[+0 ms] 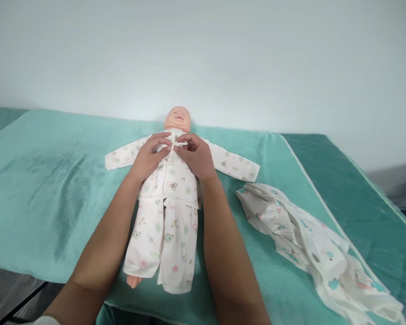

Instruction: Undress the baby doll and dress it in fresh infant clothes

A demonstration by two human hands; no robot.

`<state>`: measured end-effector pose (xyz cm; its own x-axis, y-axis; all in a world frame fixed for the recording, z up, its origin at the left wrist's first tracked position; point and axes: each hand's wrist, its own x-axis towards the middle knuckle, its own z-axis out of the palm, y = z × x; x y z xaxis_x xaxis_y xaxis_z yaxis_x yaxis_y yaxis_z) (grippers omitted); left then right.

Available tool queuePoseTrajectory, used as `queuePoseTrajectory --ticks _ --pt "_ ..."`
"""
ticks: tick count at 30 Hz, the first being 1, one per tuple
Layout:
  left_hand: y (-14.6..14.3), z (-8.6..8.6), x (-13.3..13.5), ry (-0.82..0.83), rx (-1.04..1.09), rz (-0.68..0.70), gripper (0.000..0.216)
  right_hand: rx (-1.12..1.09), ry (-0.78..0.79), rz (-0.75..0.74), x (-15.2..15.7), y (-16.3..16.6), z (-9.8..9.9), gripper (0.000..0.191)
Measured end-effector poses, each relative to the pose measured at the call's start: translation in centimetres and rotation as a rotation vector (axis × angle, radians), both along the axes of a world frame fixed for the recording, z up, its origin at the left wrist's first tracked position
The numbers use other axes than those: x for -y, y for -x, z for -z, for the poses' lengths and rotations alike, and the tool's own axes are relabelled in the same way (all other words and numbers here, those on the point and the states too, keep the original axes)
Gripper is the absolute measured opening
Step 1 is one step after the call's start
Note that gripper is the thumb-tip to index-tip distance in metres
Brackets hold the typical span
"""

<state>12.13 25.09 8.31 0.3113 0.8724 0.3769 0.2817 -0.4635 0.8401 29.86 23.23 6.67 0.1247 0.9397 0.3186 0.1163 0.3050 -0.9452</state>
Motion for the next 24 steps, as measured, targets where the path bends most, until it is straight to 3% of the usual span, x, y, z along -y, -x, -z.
queuePoseTrajectory --ticks 10,15,24 --pt "-0.17 0.37 -0.13 -0.042 -0.037 -0.011 0.019 0.024 -0.006 -0.035 0.14 -0.3 -0.02 0.023" --pt "0.08 0.58 0.05 -0.078 -0.051 0.013 0.026 0.039 -0.089 -0.091 0.46 -0.41 -0.24 0.021" --pt "0.26 0.44 0.29 -0.037 -0.024 0.015 0.021 0.11 -0.059 -0.038 0.8 0.3 -0.91 0.023"
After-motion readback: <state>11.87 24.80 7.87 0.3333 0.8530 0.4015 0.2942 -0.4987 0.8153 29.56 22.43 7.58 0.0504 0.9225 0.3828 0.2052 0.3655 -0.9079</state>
